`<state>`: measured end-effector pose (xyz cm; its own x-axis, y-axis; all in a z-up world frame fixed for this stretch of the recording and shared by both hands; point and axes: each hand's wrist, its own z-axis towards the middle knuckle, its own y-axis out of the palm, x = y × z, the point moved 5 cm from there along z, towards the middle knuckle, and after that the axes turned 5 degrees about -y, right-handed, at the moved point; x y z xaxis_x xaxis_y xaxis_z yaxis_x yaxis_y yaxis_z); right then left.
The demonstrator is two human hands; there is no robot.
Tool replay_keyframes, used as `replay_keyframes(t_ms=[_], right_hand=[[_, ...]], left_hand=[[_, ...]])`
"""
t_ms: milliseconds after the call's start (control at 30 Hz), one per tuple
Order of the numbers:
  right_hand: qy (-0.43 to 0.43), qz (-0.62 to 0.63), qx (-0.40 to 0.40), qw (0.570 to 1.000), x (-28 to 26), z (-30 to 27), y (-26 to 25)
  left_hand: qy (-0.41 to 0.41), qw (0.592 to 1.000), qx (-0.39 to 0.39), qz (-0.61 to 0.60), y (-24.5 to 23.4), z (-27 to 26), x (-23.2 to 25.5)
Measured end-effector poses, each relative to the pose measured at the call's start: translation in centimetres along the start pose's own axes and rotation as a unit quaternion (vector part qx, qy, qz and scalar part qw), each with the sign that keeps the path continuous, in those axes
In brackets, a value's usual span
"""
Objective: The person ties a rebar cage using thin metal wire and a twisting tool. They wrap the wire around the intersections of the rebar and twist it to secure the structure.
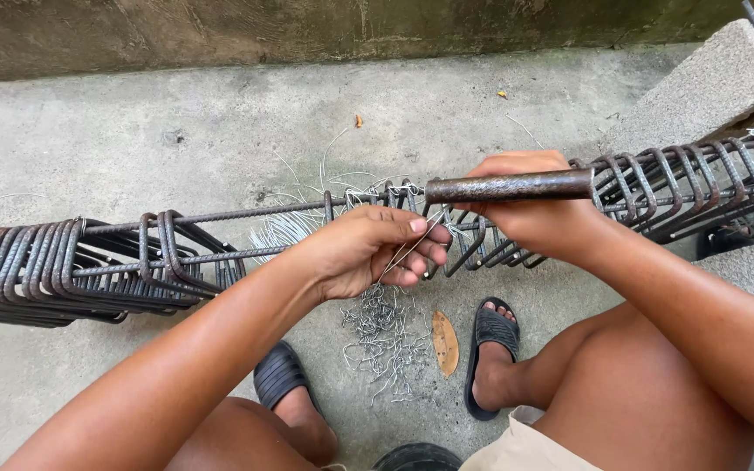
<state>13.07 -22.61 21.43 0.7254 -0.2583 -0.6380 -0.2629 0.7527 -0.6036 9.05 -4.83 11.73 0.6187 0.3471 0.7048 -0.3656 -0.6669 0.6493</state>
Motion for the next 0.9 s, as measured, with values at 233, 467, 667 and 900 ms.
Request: replay_keyframes(t_ms=[233, 467, 667, 900], right_hand=[[-0.079, 0.038, -0.002, 0.996, -0.3, -0.1, -0.2], [-0.076, 0.032, -0.036, 0.996, 0.5, -0.4, -0.8], [-0.046, 0.039, -0.070, 0.996, 0.3, -0.2, -0.8], [-0.030, 0.033, -0.117, 0.992, 0.1, 0.3, -0.2]], left_hand=[[0.006, 0.999, -0.012, -0.048, 0.6, 0.1, -1.8], [-0.005, 0.997, -0.049, -0.062, 3.0, -0.6, -1.7], [-0.019, 0.998, -0.032, -0.045, 2.9, -0.6, -1.8], [0.003, 0.998, 0.022, 0.057, 2.3, -0.4, -2.0]])
